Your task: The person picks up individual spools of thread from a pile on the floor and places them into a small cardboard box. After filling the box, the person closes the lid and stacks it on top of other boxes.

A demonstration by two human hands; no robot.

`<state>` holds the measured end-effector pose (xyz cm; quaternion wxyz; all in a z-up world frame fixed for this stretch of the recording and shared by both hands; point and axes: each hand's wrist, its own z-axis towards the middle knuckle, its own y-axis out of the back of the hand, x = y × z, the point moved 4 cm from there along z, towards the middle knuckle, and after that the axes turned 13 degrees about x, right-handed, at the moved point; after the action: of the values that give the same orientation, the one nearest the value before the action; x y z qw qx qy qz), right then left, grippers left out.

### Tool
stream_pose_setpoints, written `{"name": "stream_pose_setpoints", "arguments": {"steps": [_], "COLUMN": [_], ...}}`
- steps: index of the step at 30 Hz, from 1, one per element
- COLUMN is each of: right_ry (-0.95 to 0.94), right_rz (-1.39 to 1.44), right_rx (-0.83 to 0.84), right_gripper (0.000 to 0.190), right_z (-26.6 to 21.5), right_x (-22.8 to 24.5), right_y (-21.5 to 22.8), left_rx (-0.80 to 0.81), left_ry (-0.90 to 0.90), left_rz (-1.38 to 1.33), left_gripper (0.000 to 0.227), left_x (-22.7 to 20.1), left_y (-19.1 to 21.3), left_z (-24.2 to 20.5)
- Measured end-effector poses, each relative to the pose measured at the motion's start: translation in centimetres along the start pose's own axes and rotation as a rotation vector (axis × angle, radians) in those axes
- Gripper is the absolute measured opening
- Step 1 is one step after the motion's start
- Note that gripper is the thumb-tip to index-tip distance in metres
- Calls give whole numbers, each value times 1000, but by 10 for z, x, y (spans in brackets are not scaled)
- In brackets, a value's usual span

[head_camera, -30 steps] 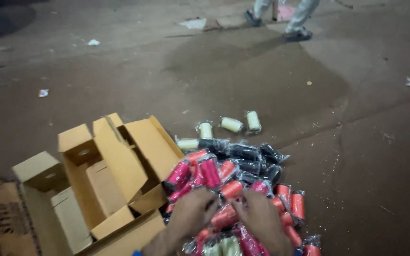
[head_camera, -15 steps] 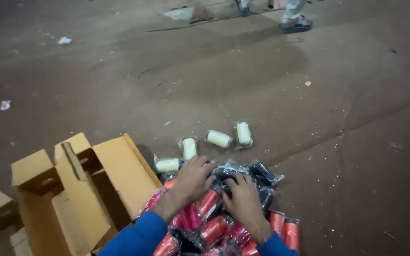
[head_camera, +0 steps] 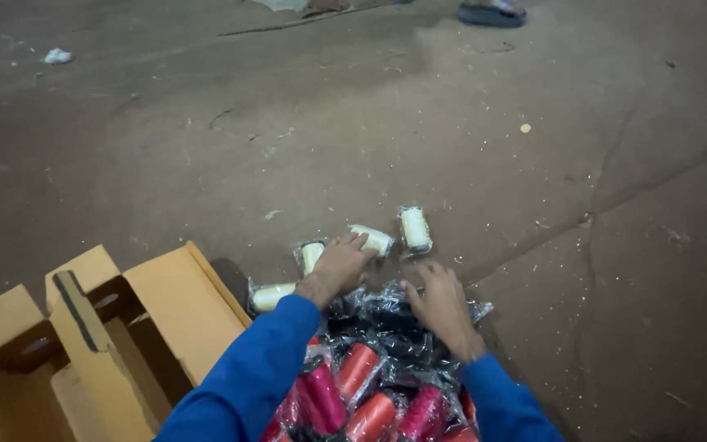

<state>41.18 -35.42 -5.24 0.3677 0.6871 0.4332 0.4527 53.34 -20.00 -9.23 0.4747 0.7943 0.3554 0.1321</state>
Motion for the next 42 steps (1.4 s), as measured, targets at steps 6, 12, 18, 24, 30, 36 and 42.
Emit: {"name": "stream_pose_setpoints", "arguments": {"steps": [6, 12, 18, 24, 30, 36, 42], "right_ry": [-132, -194, -199, -97, 3, 96, -154], "right_rz": [60, 48, 28, 111, 256, 451, 1140], "right_rx": [82, 172, 148, -19, -71, -79, 272], "right_gripper": [45, 47, 48, 48, 44, 41, 46], "right_z": [33, 53, 73, 80, 29, -54, -113], "right_x": [7, 8, -1, -10, 4, 20, 26], "right_y": [6, 3, -17, -31, 3, 62, 32], "left_rx": [142, 9, -25, 91, 18, -100, 333], "left_ry": [-21, 13, 111, 134, 147, 54, -381], "left_rz": [78, 45, 209, 179, -62, -786, -1989], "left_gripper": [69, 59, 38, 49, 49, 71, 87], "left_x": [-4, 4, -14, -3, 7, 7, -20], "left_y": [13, 1, 39, 5, 31, 73, 33], "left_z": [13, 35, -10, 10, -16, -96, -174]}}
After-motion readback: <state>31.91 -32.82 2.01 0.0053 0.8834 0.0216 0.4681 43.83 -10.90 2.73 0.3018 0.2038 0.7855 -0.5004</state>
